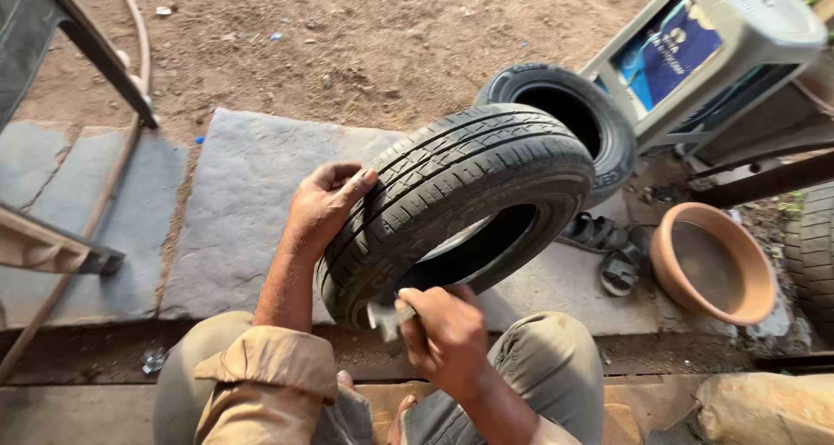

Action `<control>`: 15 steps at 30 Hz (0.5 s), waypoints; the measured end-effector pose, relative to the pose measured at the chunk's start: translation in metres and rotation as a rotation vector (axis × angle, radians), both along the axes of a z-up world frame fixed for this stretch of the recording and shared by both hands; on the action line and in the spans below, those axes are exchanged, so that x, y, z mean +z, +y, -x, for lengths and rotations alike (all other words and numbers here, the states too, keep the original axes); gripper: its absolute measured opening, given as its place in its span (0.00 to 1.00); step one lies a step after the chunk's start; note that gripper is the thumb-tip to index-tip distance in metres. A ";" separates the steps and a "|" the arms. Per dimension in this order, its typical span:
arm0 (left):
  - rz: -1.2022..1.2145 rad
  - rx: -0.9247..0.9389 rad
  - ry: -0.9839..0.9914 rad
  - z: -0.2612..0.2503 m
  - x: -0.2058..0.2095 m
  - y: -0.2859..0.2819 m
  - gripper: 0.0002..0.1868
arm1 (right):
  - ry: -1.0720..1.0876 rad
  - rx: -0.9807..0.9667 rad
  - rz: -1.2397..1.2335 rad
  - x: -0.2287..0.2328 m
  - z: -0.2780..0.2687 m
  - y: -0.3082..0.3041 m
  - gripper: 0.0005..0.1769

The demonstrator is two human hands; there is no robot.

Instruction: The person uses a wrench and their hands to pry a tire off a metal rim, then wipes the interior of the tire and checks the edge of the rim while sitting on the floor.

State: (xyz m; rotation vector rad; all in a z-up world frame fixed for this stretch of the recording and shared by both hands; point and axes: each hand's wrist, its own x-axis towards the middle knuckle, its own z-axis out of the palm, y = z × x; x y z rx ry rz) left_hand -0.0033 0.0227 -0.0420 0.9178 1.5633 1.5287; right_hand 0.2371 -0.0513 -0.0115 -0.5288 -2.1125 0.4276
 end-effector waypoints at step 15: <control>-0.048 0.053 0.032 -0.031 0.003 -0.002 0.25 | -0.220 -0.326 0.441 -0.049 -0.016 0.016 0.08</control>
